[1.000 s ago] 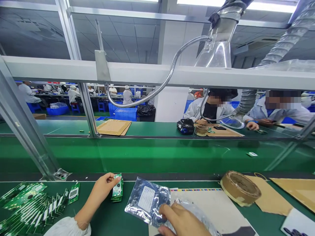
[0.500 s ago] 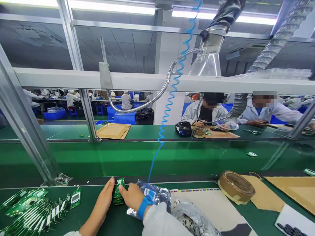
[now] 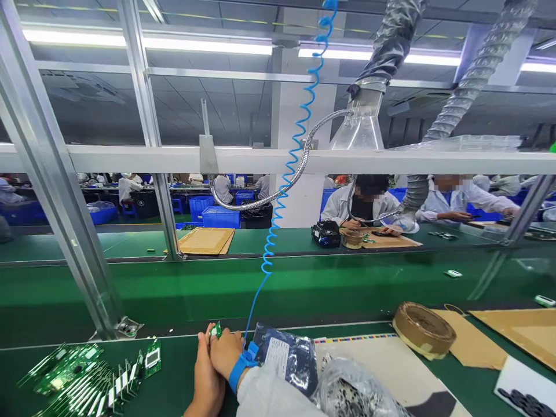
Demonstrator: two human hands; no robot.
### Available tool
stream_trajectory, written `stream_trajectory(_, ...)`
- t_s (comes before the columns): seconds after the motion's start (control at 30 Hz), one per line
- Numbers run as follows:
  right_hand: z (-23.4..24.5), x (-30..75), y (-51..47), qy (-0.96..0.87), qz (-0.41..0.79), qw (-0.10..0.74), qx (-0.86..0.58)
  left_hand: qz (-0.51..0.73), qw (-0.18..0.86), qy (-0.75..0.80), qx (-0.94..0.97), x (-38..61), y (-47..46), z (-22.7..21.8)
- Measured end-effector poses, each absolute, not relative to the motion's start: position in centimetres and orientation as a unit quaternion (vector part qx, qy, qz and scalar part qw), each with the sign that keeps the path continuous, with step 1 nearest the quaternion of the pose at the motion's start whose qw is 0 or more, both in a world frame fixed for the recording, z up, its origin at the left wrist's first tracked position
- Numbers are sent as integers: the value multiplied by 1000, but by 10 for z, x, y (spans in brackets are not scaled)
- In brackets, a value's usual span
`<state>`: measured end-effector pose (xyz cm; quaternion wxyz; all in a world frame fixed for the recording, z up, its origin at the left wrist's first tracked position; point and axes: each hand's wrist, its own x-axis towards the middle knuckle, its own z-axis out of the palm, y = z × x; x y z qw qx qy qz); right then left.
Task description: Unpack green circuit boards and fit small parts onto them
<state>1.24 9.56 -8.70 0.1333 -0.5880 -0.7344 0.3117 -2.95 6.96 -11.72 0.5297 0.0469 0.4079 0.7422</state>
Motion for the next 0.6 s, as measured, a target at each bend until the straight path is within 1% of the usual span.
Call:
stream_trajectory(0.13, -80, 16, 100, -695, 325, 165, -620, 770, 539, 340, 16, -23, 78, -113)
stream_trajectory(0.27, -73, 23, 112, -683, 329, 209, -618, 785, 540, 302, 5, -16, 97, -112)
stream_trajectory(0.43, -74, 34, 134, -683, 305, 253, -614, 783, 547, 295, 27, -7, 128, -113)
stream_trajectory(0.6, -77, 48, 179, -672, 266, 255, -643, 770, 539, 330, 90, -7, 163, -116)
